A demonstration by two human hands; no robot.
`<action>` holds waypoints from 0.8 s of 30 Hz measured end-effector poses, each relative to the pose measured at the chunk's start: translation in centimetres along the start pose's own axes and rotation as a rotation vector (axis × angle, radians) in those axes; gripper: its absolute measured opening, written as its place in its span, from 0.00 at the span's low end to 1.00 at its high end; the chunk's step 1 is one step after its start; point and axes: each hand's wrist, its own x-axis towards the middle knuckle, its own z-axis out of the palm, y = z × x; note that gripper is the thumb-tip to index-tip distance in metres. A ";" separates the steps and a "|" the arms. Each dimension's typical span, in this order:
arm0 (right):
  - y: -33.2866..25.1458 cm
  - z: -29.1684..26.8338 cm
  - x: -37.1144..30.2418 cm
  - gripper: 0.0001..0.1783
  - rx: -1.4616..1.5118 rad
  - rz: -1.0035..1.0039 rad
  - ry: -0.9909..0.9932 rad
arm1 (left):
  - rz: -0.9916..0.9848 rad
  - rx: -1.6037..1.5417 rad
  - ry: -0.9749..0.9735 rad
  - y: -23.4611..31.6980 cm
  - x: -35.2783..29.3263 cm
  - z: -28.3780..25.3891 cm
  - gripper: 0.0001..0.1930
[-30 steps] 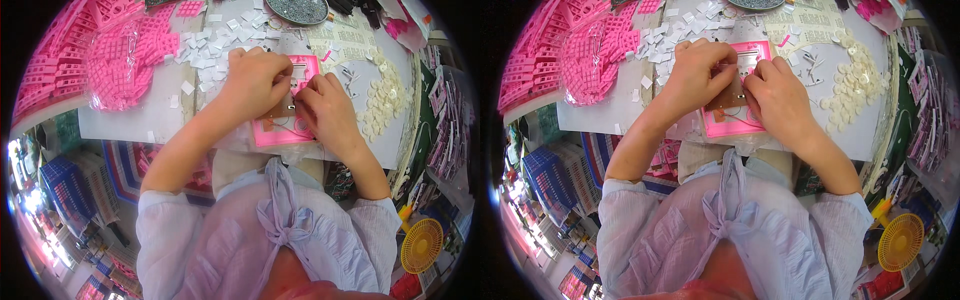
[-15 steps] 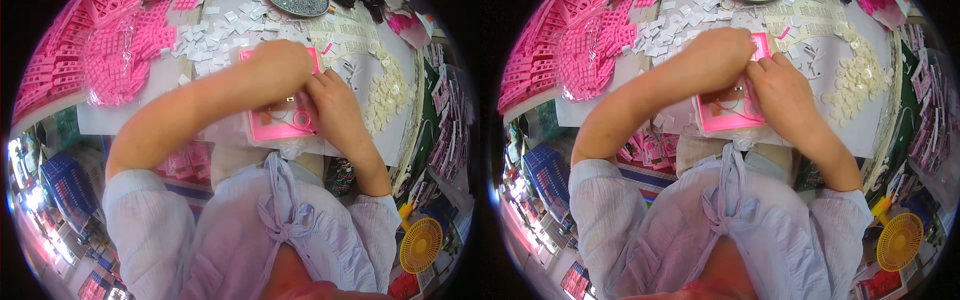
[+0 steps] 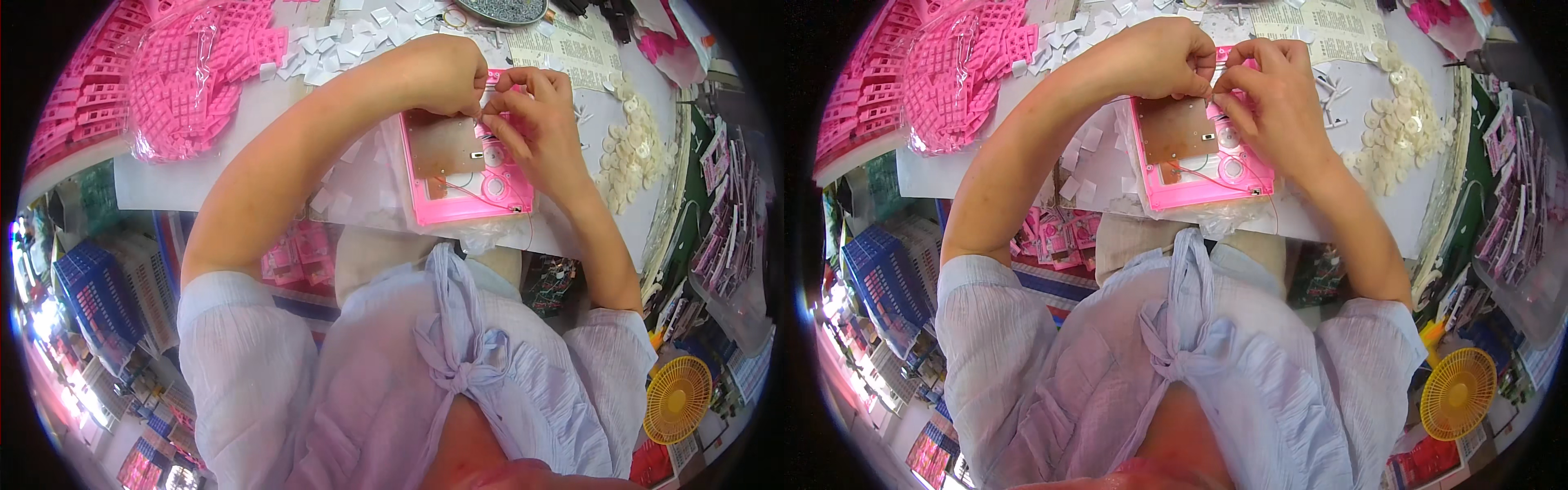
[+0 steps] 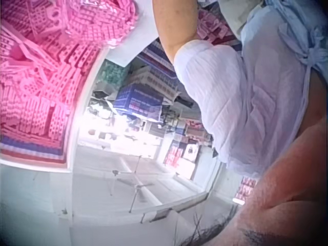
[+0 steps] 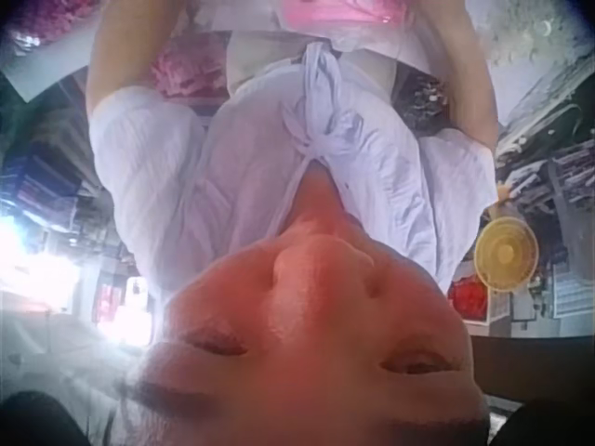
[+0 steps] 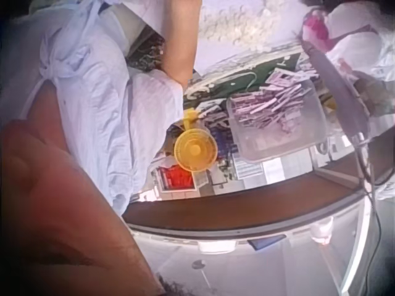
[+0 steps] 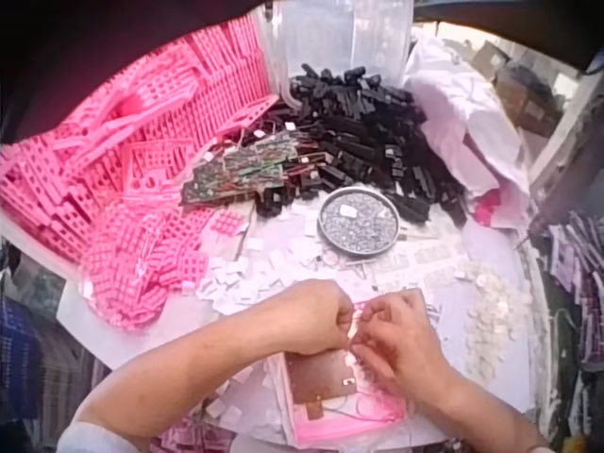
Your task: Assembling electronic and plastic components for a toy piggy bank at a factory workstation.
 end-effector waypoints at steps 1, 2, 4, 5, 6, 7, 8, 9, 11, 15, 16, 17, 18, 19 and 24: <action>0.2 -0.4 0.3 0.07 -0.003 -0.022 -0.035 | -0.007 -0.013 -0.004 -0.2 0.2 0.2 0.04; 0.3 -1.0 0.7 0.08 -0.012 -0.104 -0.085 | -0.013 -0.026 -0.008 -0.4 0.2 0.2 0.04; 0.7 -2.1 1.4 0.09 -0.029 -0.268 -0.183 | 0.017 0.030 0.018 -0.1 0.0 0.3 0.05; 1.0 -2.3 1.1 0.10 -0.047 -0.308 -0.205 | 0.034 0.055 0.029 0.0 -0.1 0.4 0.05; 1.2 -2.5 0.8 0.11 -0.064 -0.348 -0.227 | 0.040 0.038 0.028 -0.1 -0.2 0.4 0.04; 1.3 -2.6 0.6 0.12 -0.082 -0.388 -0.249 | 0.046 0.021 0.027 -0.2 -0.2 0.3 0.04; 1.4 -2.8 0.7 0.12 -0.074 -0.399 -0.258 | 0.051 0.006 0.023 -0.2 -0.2 0.3 0.04; 1.4 -3.0 0.9 0.12 -0.065 -0.410 -0.266 | 0.053 0.027 0.032 -0.2 -0.4 0.2 0.04; 1.2 -3.2 1.0 0.14 -0.075 -0.393 -0.295 | 0.058 0.070 0.045 -0.1 -0.6 0.2 0.04; 0.5 -3.2 1.2 0.15 -0.133 -0.363 -0.350 | 0.169 0.345 0.141 -1.4 0.1 1.9 0.06; 0.4 -3.3 1.3 0.16 -0.144 -0.377 -0.357 | 0.170 0.387 0.144 -1.4 0.0 2.2 0.07; 0.9 -3.3 1.4 0.15 -0.044 -0.334 -0.376 | 0.178 0.431 0.148 -0.9 -0.4 2.1 0.07; 1.9 -3.3 1.6 0.15 0.057 -0.291 -0.394 | 0.180 0.449 0.129 -0.4 -0.8 2.0 0.07; 2.5 -3.2 1.7 0.15 0.158 -0.248 -0.412 | 0.182 0.467 0.111 0.2 -1.3 1.8 0.08; 0.5 -1.4 -0.5 0.15 -0.001 -0.228 -0.182 | 0.225 0.487 0.129 -0.1 -1.3 2.5 0.08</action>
